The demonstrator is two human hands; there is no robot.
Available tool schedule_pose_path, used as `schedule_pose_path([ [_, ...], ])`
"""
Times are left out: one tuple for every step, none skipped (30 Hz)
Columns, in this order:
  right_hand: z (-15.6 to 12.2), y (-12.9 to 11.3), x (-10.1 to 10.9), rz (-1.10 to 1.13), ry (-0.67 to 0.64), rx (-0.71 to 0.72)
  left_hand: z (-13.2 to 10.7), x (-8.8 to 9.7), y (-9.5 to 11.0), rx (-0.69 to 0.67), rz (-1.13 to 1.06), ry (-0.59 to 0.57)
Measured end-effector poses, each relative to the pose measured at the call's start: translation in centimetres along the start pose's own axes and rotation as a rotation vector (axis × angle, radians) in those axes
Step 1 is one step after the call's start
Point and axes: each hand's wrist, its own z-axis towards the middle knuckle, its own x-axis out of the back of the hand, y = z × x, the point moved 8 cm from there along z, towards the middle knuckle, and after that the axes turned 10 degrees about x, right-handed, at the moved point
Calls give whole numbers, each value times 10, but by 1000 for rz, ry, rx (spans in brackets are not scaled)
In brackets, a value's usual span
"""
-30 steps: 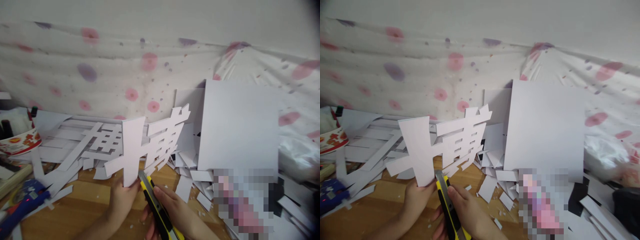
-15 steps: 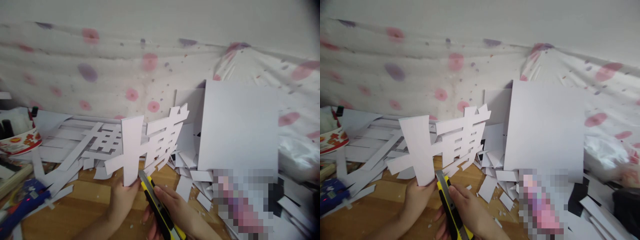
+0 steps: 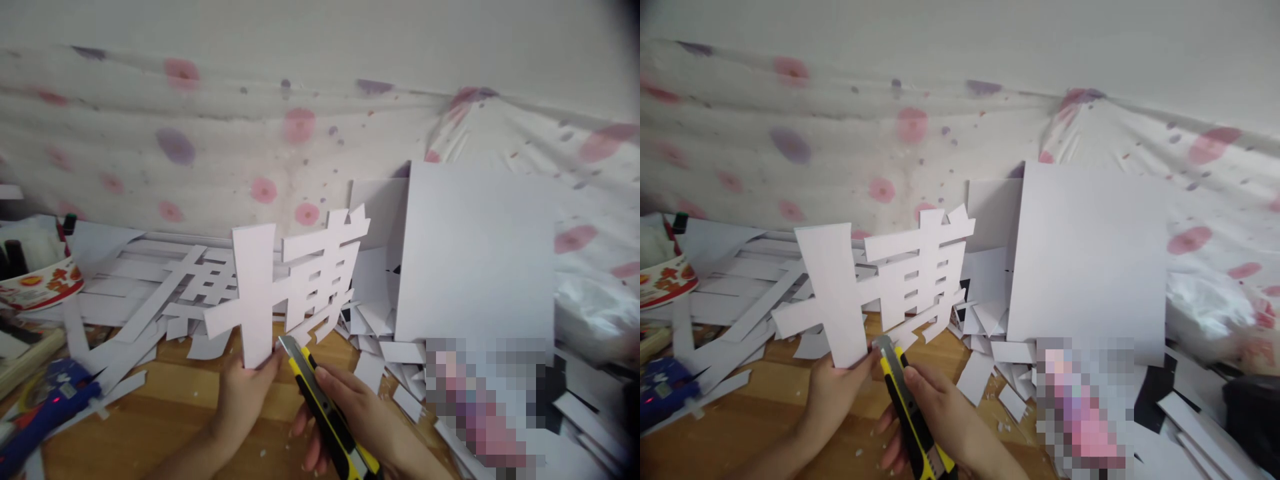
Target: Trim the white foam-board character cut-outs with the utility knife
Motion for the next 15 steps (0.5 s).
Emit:
schedule_pose_path([
  [-2, -5, 4, -14, 17, 12, 2, 1, -1, 37, -17, -3],
  [-4, -10, 8, -31, 38, 23, 5, 1, -3, 84, -46, -15],
  [-5, -16, 12, -49, 60, 40, 8, 0, -5, 138, -86, -38],
  [-7, -22, 16, -66, 81, 56, 11, -2, -7, 198, -137, -71],
  [-9, -29, 20, -79, 108, 77, 13, -4, -8, 258, -199, -112],
  [-11, -35, 25, -96, 138, 104, 15, -7, -10, 319, -264, -151],
  [-12, -42, 29, -115, 168, 135, 16, -9, -11, 376, -325, -175],
  [-13, -48, 34, -134, 198, 174, 17, -10, -13, 423, -373, -185],
  [-14, -53, 38, -152, 222, 212, 18, -10, -13, 458, -405, -190],
  [-14, -58, 41, -163, 244, 246, 18, -10, -14, 483, -427, -190],
  [-15, -62, 44, -169, 260, 278, 19, -9, -14, 497, -447, -189],
  [-15, -65, 46, -171, 274, 306, 19, -9, -14, 505, -465, -193],
  [-15, -67, 48, -172, 290, 326, 18, -9, -14, 513, -482, -197],
  [-15, -69, 50, -177, 307, 340, 18, -9, -14, 523, -499, -204],
  [-15, -70, 52, -186, 321, 348, 17, -9, -14, 533, -514, -209],
])
